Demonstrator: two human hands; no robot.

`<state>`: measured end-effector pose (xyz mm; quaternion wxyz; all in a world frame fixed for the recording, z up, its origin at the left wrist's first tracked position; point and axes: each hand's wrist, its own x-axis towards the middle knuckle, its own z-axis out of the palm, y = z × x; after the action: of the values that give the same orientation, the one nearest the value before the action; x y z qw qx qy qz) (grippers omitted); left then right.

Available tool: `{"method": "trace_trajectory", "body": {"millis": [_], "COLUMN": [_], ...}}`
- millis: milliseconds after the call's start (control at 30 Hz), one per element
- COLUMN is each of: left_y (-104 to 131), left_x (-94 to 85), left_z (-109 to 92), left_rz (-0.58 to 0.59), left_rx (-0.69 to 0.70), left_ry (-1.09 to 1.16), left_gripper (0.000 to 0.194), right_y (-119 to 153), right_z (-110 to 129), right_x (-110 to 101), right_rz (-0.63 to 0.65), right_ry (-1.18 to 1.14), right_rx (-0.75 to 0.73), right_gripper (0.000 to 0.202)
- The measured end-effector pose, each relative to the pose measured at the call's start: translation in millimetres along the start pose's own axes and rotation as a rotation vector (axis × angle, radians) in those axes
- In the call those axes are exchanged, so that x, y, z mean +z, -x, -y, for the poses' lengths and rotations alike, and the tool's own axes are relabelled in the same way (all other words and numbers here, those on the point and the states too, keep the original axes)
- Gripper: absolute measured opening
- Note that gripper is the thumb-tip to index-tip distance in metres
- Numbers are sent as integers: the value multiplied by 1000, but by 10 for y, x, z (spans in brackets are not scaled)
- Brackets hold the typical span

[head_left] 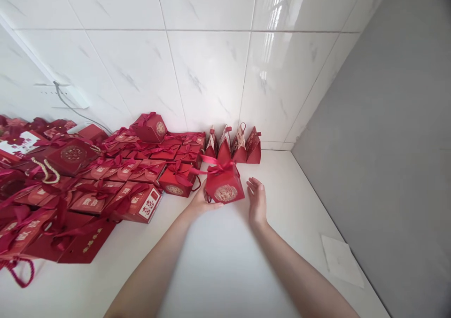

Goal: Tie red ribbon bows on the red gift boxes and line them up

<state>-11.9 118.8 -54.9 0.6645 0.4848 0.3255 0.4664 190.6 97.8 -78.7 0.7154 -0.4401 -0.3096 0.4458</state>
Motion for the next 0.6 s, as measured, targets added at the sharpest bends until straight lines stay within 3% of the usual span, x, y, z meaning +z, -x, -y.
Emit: {"method": "trace_trajectory", "body": {"millis": [67,200,333,433,533,600], "left_y": [21,63,38,29,71,103], "left_x": [-46,-96,-132,-150,-119,-78], "left_z": [-65,-157,-80,-49,-104,-159], "left_rz": [68,124,-141,-341,-326,-282], "left_rx": [22,-23,-24,52,59,40], "left_ry": [-79,-186,-82,7,30,27], "left_gripper": [95,95,98,84,62,52], "right_y": [-37,-18,12,-2,28,90], "right_z": [17,65,60,47,77,119], "right_x": [-25,-39,-83,-119,-114,-94], "right_rz": [-4,189,168,96,124,264], "right_ry": [-12,-24,-2,29,54,108], "right_rx": [11,24,65,60,23,-68], "right_gripper": [53,58,62,60,57,56]}}
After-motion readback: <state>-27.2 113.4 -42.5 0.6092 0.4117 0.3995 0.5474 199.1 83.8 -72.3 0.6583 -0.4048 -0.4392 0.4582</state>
